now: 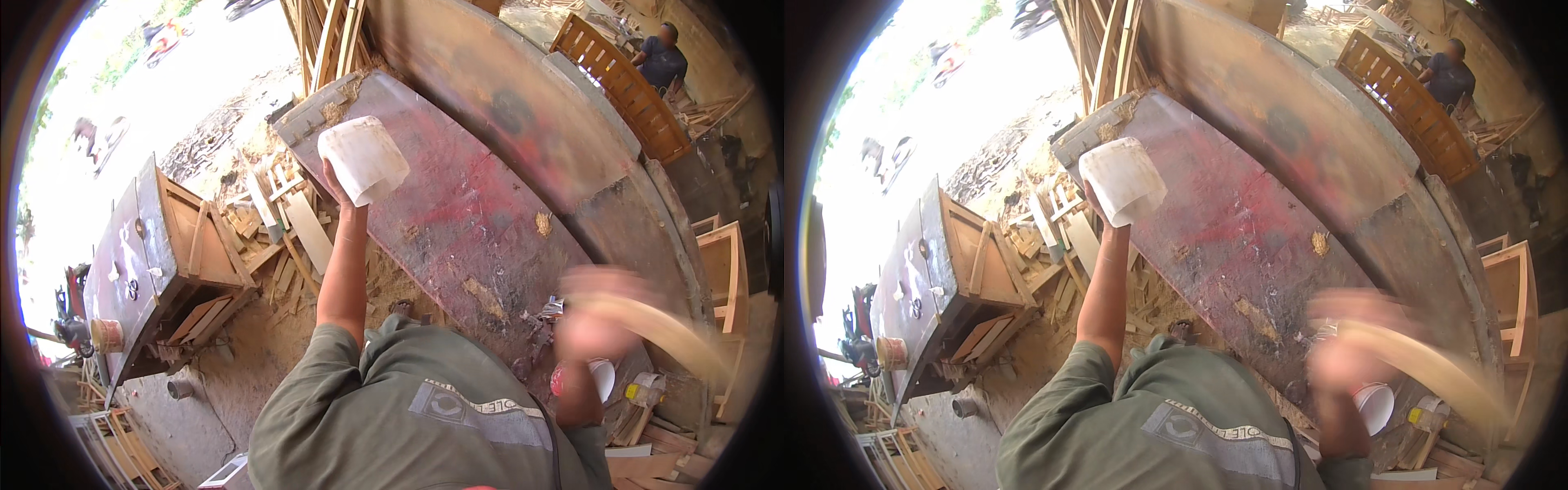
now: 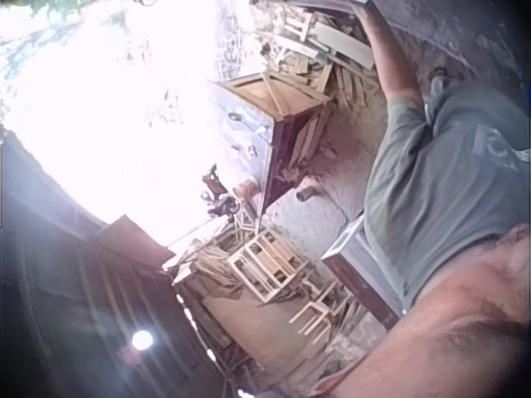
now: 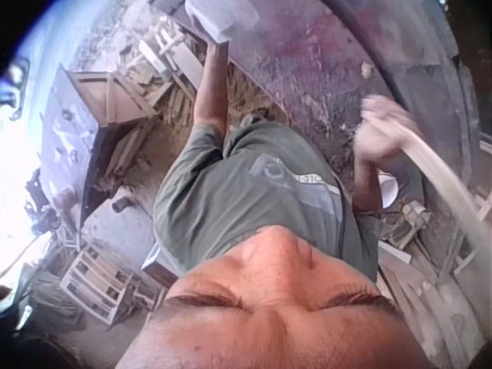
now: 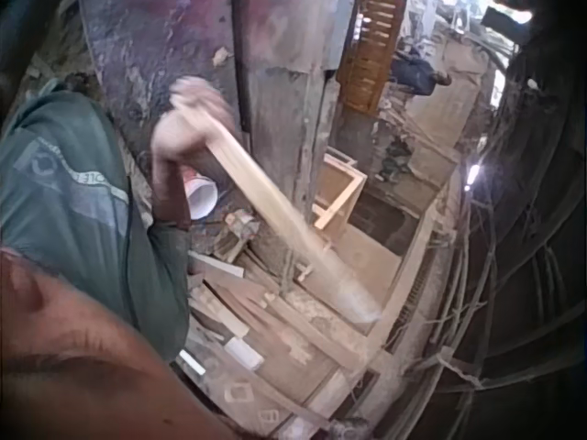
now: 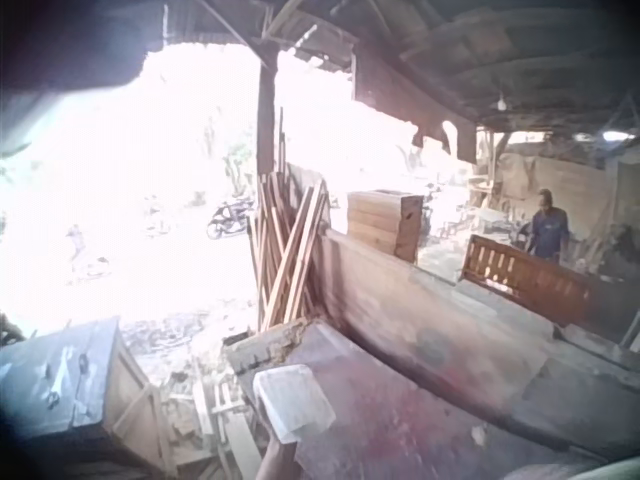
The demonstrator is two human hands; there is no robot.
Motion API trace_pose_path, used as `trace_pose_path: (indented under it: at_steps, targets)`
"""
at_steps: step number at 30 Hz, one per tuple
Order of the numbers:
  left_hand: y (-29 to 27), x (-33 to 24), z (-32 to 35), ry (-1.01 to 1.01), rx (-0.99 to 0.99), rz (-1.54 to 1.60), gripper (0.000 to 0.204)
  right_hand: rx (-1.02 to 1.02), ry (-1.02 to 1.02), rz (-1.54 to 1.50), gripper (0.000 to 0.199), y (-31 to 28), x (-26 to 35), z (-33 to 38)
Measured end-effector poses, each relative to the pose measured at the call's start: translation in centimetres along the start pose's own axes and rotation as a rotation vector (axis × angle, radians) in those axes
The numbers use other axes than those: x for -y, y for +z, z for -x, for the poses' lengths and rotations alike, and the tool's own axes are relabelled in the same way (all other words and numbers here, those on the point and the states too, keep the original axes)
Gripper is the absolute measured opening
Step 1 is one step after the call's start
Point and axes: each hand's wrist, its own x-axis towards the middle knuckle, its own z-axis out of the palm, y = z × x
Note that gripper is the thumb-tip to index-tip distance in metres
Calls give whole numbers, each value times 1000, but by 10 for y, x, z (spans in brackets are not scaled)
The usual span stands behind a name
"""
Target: The person hits a plastic container with a wooden stick to remove debris, pours liquid from a large jug into the container, and then stirs the liquid with the wooden stick.
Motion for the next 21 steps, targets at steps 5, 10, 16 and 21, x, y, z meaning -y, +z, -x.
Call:
trace_pose_path:
  at_steps: [5,10,16,21]
  targets:
    - [10,-1,-1,-45,148,158,81,615,247,817,27,-42,-25,27]
    - [15,-10,1,-70,165,111,84,280,186,7,34,-36,44,-105]
    - [35,19,13,-115,97,133,78,1004,351,653,31,-51,-45,103]
    - [-1,-1,15,-32,125,156,73,643,440,465,15,-31,3,2]
